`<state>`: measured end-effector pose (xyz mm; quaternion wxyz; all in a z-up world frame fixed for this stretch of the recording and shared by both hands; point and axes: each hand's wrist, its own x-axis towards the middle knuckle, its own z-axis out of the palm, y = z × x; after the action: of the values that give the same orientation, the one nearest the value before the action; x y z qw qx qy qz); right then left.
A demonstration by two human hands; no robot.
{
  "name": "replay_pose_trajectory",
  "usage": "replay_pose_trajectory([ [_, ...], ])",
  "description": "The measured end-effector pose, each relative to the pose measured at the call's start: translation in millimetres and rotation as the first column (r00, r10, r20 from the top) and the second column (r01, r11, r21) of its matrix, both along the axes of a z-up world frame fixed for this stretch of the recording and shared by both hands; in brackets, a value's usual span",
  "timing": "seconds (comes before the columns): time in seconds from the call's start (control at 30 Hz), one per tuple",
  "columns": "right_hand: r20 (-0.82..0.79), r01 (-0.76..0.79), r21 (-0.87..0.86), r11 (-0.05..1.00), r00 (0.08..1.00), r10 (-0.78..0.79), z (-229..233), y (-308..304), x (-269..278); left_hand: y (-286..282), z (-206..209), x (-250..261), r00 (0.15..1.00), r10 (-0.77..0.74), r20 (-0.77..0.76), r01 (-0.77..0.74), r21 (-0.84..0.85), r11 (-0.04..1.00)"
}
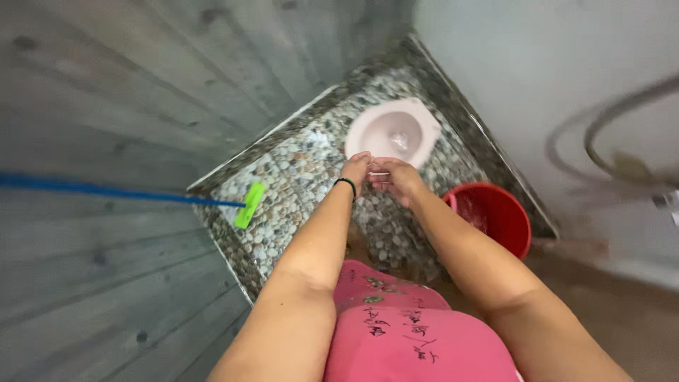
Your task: The person scrubs the tiled bathroom floor using a long-handled brush with green bristles, pours water from a red bucket using a pink scoop to rinse the surface, and continues scrubbing with the brush.
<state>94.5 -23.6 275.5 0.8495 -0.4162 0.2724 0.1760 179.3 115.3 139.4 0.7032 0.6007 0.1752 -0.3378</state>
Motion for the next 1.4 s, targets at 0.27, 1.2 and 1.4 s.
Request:
replay_pose_trajectory([
  [0.27, 0.053, -0.293, -0.087, 0.952, 0.953, 0.298, 35.4, 88.2, 109.2, 133.5, 12.0, 64.7, 0.927, 0.034, 0.374, -0.115, 0.196, 0.974],
  [1.2, 0.407, -0.826, -0.366, 0.43, 0.273, 0.872, 87.1, 388.7, 225.8, 526.3, 218.3, 137.1, 0.259, 0.611, 0.748, -0.909, 0.402, -0.106],
  [1.4, 0.682, -0.421, -0.655, 0.628, 0.029, 0.731, 119.1, 443.2, 274.6, 497.0, 176.9, 141.6, 0.43, 0.343, 0.835, -0.883, 0.469, -0.036],
])
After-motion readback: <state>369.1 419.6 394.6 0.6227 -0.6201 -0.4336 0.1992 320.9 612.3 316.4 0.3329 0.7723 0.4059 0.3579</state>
